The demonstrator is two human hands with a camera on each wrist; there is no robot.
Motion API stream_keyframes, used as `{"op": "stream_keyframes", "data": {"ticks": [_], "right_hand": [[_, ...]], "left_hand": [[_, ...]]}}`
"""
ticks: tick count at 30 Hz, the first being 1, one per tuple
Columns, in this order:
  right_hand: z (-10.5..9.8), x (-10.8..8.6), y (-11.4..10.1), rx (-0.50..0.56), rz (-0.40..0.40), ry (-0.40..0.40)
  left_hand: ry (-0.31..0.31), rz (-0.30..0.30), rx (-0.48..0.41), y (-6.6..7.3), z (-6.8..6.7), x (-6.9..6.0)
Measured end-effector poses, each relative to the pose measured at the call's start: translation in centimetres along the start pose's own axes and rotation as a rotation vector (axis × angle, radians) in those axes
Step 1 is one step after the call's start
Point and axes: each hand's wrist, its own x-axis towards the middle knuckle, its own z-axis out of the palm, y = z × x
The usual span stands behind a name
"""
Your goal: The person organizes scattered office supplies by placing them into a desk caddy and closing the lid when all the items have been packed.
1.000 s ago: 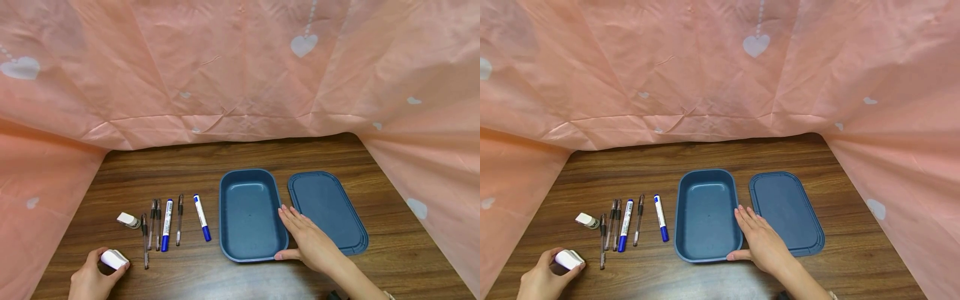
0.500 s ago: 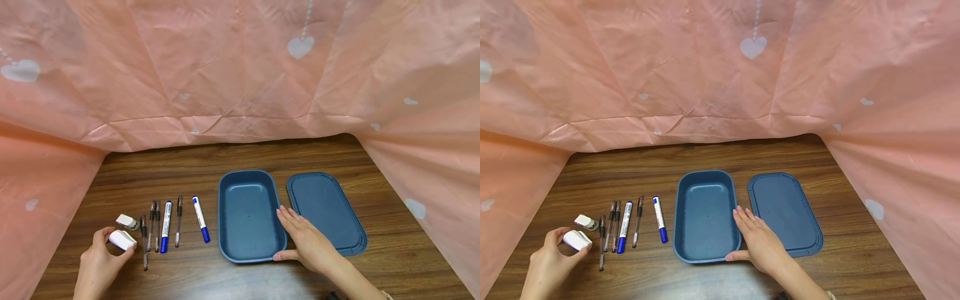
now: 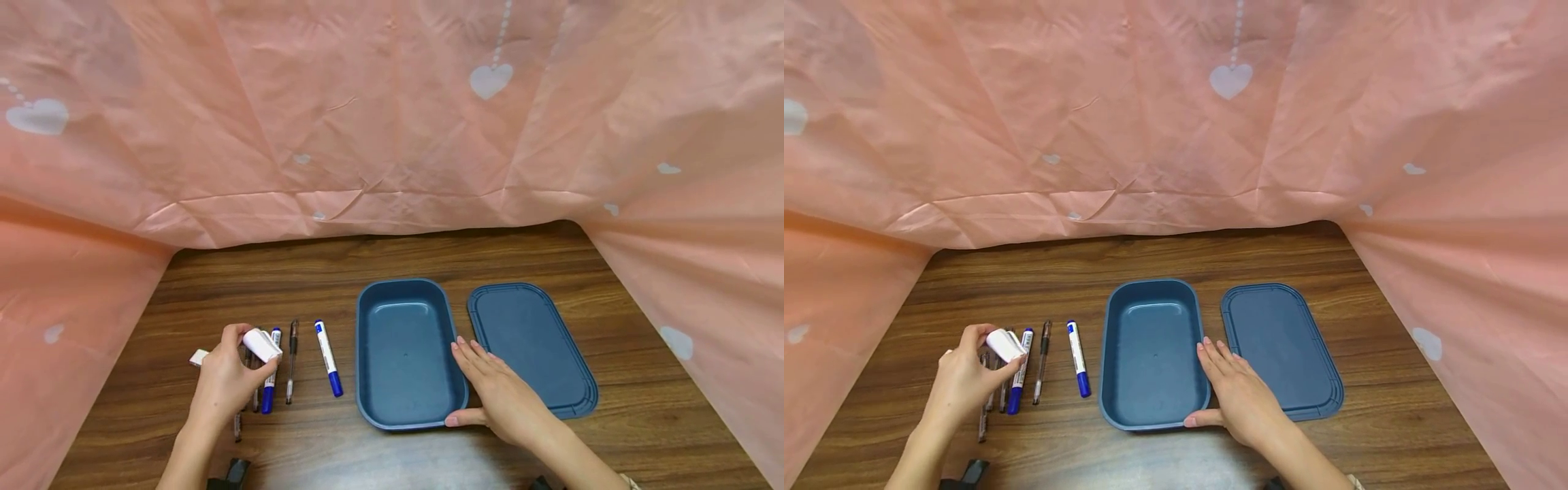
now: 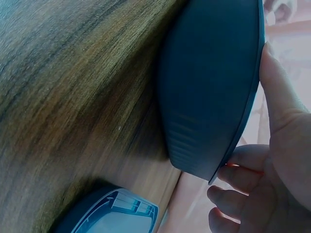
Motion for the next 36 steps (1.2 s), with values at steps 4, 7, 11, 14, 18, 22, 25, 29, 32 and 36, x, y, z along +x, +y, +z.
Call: {"op": "stream_keyframes", "data": {"ticks": [4,7,11,14,18,22,25,29,32,36], "right_hand": [[0.0,0.1,0.1,-0.003,-0.002,0.003],[0.0,0.2,0.2,0.001,-0.001,0.005],[-0.1,0.3,0.3,0.010,0.001,0.000],[-0.2,0.3,0.4,0.018,0.004,-0.009],[-0.3,0.4,0.5,0.026,0.005,-0.014],[-0.3,0.5,0.5,0.033,0.003,-0.012],[-0.3,0.6,0.5,0.040,0.003,-0.018],[-0.3,0.7,0.6,0.053,0.009,-0.033],[-0.3,0.9,0.6,0.058,0.013,-0.035],[-0.3,1.0,0.6,0.054,0.012,-0.030]], "left_hand": [[0.004,0.055,-0.033,2.2,1.1,1.6],[0.019,0.105,-0.056,3.8,1.8,2.7],[0.008,0.130,-0.091,5.8,2.8,3.6],[-0.003,0.129,-0.116,7.1,3.3,4.2],[-0.001,0.136,-0.147,8.9,3.9,5.1],[-0.006,0.125,-0.158,10.3,4.5,5.8],[-0.018,0.107,-0.167,11.2,4.9,6.1],[-0.048,0.064,-0.182,12.3,5.6,6.5],[-0.057,0.029,-0.186,13.2,6.2,6.8],[-0.032,-0.013,-0.177,14.5,7.1,7.2]]}}
